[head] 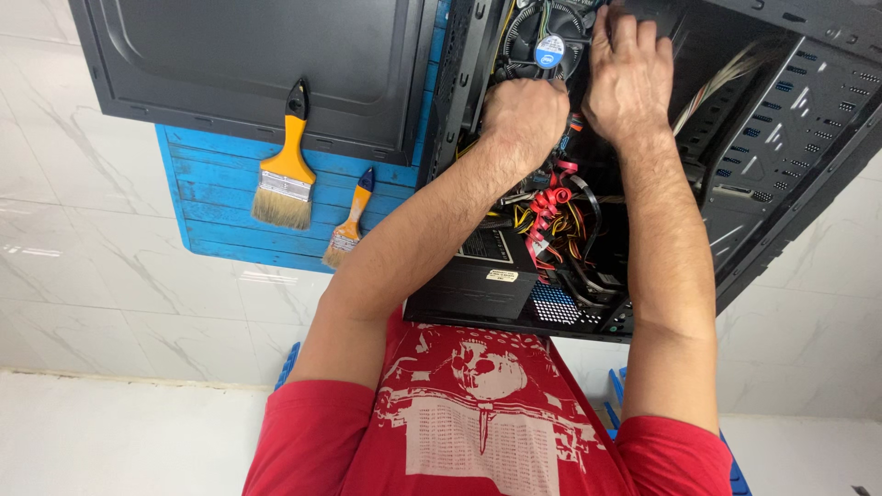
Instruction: The person uses a paintbrush to clean dust from a RAM stick and the interior of a desktop computer case. They then install two RAM sticks into the motherboard slots and continue brushing the power supply and internal components.
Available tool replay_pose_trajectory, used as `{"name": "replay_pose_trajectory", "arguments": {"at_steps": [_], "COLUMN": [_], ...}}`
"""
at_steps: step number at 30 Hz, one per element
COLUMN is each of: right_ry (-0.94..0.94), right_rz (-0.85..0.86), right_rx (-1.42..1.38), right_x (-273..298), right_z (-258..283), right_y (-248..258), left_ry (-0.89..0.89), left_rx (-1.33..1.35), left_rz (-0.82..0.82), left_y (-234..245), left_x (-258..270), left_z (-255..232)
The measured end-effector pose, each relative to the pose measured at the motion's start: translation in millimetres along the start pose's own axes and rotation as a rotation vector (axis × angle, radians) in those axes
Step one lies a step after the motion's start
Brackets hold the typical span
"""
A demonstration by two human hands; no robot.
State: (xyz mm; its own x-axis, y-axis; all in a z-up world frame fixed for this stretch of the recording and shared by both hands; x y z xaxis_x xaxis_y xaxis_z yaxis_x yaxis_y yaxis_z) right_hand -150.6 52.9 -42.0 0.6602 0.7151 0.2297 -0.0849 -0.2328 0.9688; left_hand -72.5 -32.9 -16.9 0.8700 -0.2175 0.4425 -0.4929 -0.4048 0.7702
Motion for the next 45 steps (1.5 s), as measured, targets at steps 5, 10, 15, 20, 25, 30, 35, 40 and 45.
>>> {"name": "replay_pose_trajectory", "arguments": {"at_steps": [5,10,15,20,25,30,35,40,45], "right_ry": [-0.008,-0.038,-0.046,-0.045,-0.033,-0.019,0.023,0.118,0.034], "right_rz": [0.002,0.083,0.069,0.124,-0.034,-0.137,-0.093,-0.183,0.290], "right_rx": [-0.020,-0.030,-0.063,0.025,-0.198,-0.484,-0.695,-0.812,-1.220], "right_x": [-0.5,2.1,-0.2,-3.4,15.9,89.6,121.9,162.6,179.1], "right_z": [2.5,0.5,4.5,2.7,13.4,23.4,70.6,124.6,173.3], "right_y": [-1.1,-3.6,-5.0,-2.5,60.7,153.2,199.0,235.2,226.5], "left_ry": [-0.025,-0.011,0.016,-0.032,-0.258,0.374,0.540,0.479,-0.152], "left_rx": [-0.001,0.013,0.009,0.100,0.329,0.206,-0.204,-0.091,0.010], "left_rz": [-0.025,-0.018,-0.060,-0.289,-0.865,-1.083,-0.776,-1.012,-1.442], "left_y": [3.9,-2.0,-4.4,33.4,84.7,33.5,-74.5,-106.0,-11.6], "left_x": [1.9,-0.9,-5.5,4.1,126.9,296.1,337.0,365.7,379.2], "left_z": [-2.1,0.1,2.3,-4.3,-3.5,120.6,166.7,168.2,84.7]}}
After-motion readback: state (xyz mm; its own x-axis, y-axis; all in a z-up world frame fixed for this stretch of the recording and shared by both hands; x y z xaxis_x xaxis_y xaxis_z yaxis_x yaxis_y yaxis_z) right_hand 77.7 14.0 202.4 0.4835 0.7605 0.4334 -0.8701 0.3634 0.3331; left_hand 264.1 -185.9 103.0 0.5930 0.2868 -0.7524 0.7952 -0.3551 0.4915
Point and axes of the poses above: each hand's wrist, its own x-axis away from the middle knuckle, its own y-axis out of the back of the hand, z = x × y, the point moved 8 cm from there along -x, towards the middle knuckle, and after that the axes turned 14 degrees about -y, right-handed, at the moved point
